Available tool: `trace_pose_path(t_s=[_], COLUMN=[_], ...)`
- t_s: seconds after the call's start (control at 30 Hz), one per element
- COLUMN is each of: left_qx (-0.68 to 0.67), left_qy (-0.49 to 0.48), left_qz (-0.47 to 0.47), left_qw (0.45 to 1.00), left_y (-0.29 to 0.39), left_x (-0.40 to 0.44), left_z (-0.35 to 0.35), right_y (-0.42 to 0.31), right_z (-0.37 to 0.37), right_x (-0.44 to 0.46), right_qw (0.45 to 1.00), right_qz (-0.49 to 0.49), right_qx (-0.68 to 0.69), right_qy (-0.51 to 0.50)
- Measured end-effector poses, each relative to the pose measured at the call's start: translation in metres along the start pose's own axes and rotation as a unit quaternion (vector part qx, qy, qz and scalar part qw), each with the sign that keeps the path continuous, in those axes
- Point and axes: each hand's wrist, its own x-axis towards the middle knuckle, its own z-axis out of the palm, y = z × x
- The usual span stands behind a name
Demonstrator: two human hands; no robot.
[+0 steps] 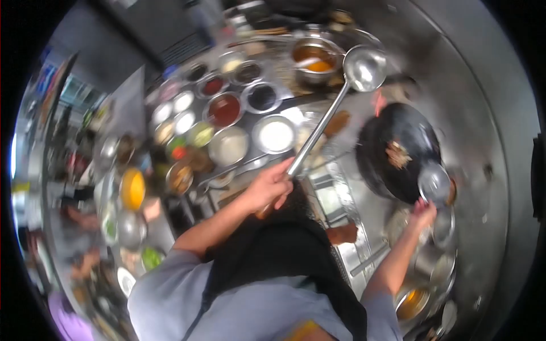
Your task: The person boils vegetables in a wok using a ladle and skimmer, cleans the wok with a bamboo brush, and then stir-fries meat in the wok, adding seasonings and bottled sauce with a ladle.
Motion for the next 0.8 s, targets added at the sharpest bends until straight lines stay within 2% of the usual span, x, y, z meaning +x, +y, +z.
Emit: trace_pose_path(t_s=[0.07, 0.13, 0.27, 0.43, 0.53, 0.63, 0.8], left_qx=[-0.05, -0.065, 0.102, 0.144, 0.131, 0.139, 0.117], left_qy=[0.079, 0.181, 0.368, 0.47, 0.474, 0.457, 0.441], left_qz=[0.04, 0.075, 0.078, 0.038, 0.034, 0.013, 0.012], left_qw=[0.995, 0.978, 0.921, 0.87, 0.87, 0.879, 0.89], left_y=[0.003, 0.005, 0.009, 0.005, -0.012, -0.01, -0.021], left_x=[-0.031, -0.056, -0.062, -0.035, -0.017, -0.011, -0.004], left_z=[-0.013, -0.029, -0.087, -0.165, -0.205, -0.217, -0.232], right_y=[-0.003, 0.002, -0.01, -0.016, -0.015, -0.023, 0.001], right_z=[-0.003, -0.027, -0.038, -0.038, -0.046, -0.038, -0.071], right_x=[-0.028, -0.03, -0.057, -0.071, -0.074, -0.104, -0.093], right_qw=[0.995, 0.995, 0.988, 0.992, 0.994, 0.994, 0.992], right_qz=[-0.027, -0.017, -0.018, -0.029, -0.033, -0.029, -0.044], right_qx=[0.021, 0.056, 0.077, 0.067, 0.053, 0.038, 0.032], right_qy=[0.091, 0.083, 0.13, 0.104, 0.089, 0.103, 0.11])
